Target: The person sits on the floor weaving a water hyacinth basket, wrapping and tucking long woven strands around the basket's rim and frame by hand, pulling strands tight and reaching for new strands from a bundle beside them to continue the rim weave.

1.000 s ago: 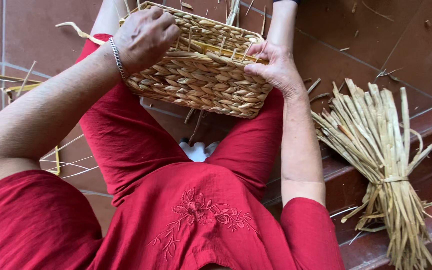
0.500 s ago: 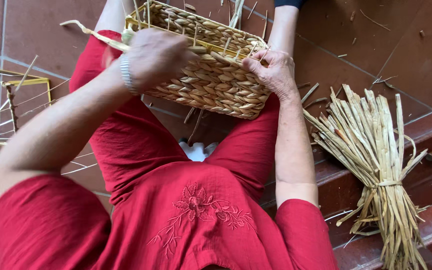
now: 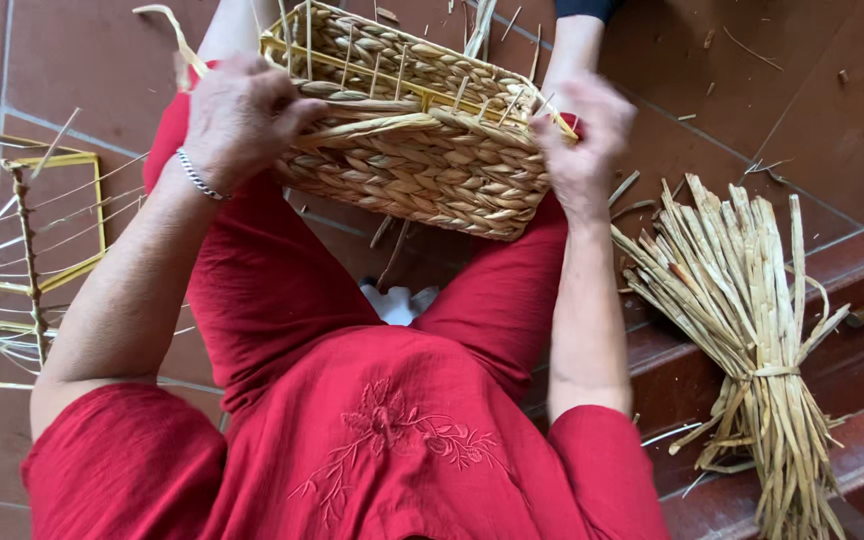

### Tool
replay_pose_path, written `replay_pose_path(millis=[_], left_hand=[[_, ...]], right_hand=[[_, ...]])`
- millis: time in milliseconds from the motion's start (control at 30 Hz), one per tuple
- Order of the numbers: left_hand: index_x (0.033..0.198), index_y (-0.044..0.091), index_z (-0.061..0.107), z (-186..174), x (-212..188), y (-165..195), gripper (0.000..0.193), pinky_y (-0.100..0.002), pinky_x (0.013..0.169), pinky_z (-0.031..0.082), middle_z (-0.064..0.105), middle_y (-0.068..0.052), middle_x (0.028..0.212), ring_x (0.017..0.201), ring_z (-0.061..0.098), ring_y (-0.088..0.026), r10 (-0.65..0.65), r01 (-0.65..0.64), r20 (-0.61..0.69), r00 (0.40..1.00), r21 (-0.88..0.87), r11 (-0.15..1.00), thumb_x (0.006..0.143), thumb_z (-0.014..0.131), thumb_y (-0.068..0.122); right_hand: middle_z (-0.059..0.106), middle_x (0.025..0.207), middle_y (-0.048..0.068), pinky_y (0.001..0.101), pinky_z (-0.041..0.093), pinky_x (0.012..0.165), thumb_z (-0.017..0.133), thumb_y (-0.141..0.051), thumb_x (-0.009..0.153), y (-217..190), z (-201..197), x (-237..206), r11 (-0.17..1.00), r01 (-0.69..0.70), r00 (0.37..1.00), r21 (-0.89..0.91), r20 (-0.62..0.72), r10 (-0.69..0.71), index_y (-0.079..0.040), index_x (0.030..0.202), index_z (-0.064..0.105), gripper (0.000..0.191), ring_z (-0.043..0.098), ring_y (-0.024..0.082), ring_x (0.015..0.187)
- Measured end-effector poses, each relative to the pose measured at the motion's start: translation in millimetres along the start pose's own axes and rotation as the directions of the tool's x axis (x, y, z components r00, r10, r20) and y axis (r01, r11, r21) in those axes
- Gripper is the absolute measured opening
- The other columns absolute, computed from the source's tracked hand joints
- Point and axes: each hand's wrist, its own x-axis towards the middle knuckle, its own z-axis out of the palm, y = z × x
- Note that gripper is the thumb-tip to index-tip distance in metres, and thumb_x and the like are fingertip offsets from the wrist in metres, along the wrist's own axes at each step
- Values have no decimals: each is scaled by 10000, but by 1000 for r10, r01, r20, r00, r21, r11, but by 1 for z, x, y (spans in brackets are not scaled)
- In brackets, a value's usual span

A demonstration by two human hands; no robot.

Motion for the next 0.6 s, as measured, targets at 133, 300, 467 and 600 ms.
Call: replay_pose_path(millis=[133, 300, 467, 600], left_hand=[[798, 25, 679, 4, -13, -2, 485, -443, 748, 548, 589, -199, 1029, 950, 605, -315, -263, 231, -71, 962, -301, 925, 858, 906, 449], [795, 36, 708, 14, -23, -8, 438, -421, 731, 534, 612, -153, 977, 866, 637, -309, -225, 206, -136, 965, -145, 968, 883, 914, 413], [872, 24, 717, 12, -34, 3, 393, -415, 691, 519, 628, -124, 873, 756, 635, -286, -276, 240, -140, 951, -230, 943, 951, 924, 349], [922, 67, 733, 22, -49, 37, 276, -428, 651, 511, 624, -122, 824, 717, 637, -294, -346, 302, -104, 932, -303, 904, 998, 847, 306]], right_hand=[[647, 1221, 93, 375, 518, 922, 770, -210, 1043, 6, -8, -51, 864, -303, 885, 402, -218, 411, -8, 1347, 611, 397, 610, 194, 1029], [657, 1165, 52, 255, 543, 807, 717, -228, 1068, -6, 10, -85, 742, -463, 862, 484, 53, 503, 14, 1339, 580, 389, 615, 91, 978], [685, 912, 32, 270, 538, 670, 728, -282, 1020, -4, 15, -46, 778, -478, 838, 408, -55, 544, 35, 1195, 679, 365, 601, 88, 768], [741, 1009, 54, 274, 553, 798, 718, -285, 1054, 12, 10, -14, 870, -319, 911, 375, -132, 391, 57, 1181, 680, 367, 647, 93, 884]])
